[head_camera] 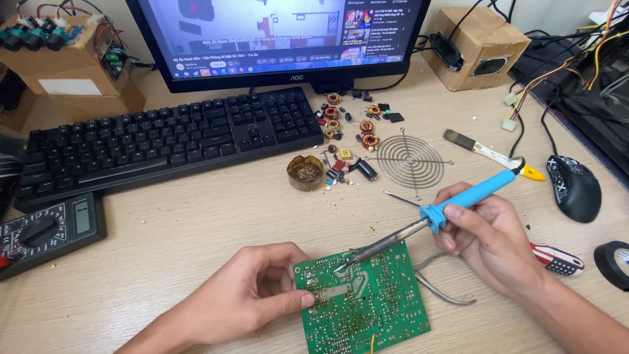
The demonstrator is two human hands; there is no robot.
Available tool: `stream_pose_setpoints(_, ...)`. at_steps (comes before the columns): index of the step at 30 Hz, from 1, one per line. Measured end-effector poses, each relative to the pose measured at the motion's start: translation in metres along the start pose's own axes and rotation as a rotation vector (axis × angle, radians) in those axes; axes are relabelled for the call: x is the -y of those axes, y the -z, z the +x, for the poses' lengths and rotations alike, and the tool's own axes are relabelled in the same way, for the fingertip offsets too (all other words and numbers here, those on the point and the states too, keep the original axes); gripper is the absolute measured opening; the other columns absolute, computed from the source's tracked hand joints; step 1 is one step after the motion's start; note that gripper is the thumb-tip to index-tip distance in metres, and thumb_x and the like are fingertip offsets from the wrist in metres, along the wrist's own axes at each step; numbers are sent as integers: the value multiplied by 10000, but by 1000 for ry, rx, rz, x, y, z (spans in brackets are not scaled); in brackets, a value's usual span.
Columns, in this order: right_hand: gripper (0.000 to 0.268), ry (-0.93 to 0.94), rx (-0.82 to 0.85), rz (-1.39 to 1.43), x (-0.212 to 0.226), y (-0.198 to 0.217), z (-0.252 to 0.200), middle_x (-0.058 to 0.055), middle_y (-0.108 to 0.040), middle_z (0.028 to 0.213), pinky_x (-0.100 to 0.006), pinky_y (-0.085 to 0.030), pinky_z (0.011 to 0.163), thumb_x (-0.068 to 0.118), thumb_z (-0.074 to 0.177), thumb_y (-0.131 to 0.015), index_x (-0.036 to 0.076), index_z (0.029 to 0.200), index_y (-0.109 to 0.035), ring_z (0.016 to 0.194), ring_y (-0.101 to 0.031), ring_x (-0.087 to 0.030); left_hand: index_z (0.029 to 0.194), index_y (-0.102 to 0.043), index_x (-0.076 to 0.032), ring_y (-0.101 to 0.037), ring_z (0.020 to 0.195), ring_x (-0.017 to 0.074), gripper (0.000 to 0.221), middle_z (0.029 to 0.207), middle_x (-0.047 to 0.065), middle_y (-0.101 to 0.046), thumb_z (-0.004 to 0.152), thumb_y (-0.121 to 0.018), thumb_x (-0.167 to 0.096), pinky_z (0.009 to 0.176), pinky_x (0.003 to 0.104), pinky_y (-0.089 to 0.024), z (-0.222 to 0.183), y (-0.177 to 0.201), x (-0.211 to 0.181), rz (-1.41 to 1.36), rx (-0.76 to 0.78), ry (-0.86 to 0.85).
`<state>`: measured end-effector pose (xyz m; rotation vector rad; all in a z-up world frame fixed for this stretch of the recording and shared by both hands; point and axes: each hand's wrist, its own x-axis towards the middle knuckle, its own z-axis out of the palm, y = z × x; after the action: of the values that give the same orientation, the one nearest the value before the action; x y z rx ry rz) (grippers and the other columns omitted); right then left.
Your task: Soldering a joint on a circuit board and then using side cutters to remove a component.
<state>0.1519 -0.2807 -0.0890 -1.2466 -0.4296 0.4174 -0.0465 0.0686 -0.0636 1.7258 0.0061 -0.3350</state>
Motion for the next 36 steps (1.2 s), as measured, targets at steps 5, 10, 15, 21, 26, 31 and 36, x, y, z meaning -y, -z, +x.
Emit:
stream_pose_setpoints(5,195,4,-5,7,-3,3,0,-166,-697,831,-315,-425,508,103,1047,-778,-65,1139,-741,580,-609,-246,1129,-880,-99,-666,747,66,152,840,-35,-761,1002,-930,-165,660,245,-514,0,-1,1,-17,-7,23)
stream_pose_setpoints(10,201,-4,4,-16,-1,1,0,-168,-719,829,-309,-438,514,114,1047,-776,-61,1140,-740,575,-622,-247,1116,-872,-97,-668,747,68,142,844,-38,-760,1005,-922,-171,666,247,-530,0,0,1,-13,3,-10)
stream_pose_setpoints(15,209,-14,-7,-13,-3,3,0,-176,-739,848,-320,-451,531,110,1049,-769,-55,1173,-740,580,-611,-249,1122,-877,-104,-663,749,62,147,853,-46,-768,1003,-925,-176,667,245,-522,0,0,0,-1,-2,-2)
stream_pose_setpoints(21,170,6,16,7,-1,0,-1,-170,-725,848,-320,-437,498,74,1061,-755,-65,1159,-741,574,-626,-251,1119,-871,-107,-693,772,66,147,891,-50,-807,1004,-915,-186,679,245,-546,-1,0,-1,-8,8,-18)
stream_pose_setpoints(26,200,-15,11,-13,-2,1,-1,-168,-720,824,-310,-424,505,118,1057,-767,-49,1163,-739,574,-629,-250,1125,-884,-109,-673,749,65,153,867,-52,-787,996,-927,-180,659,246,-535,-1,0,-2,3,-1,5)
stream_pose_setpoints(31,205,-3,10,-12,-3,0,-1,-170,-721,831,-308,-446,503,117,1047,-780,-66,1132,-746,574,-627,-254,1130,-885,-111,-676,762,63,155,887,-57,-799,998,-922,-182,665,244,-534,0,0,-4,6,3,3)
stream_pose_setpoints(36,217,-12,-4,-25,-5,2,-1,-170,-720,825,-312,-435,510,136,1053,-773,-59,1142,-739,567,-620,-249,1119,-877,-116,-686,765,58,157,872,-61,-790,996,-922,-202,649,247,-531,0,1,-2,27,5,-30)
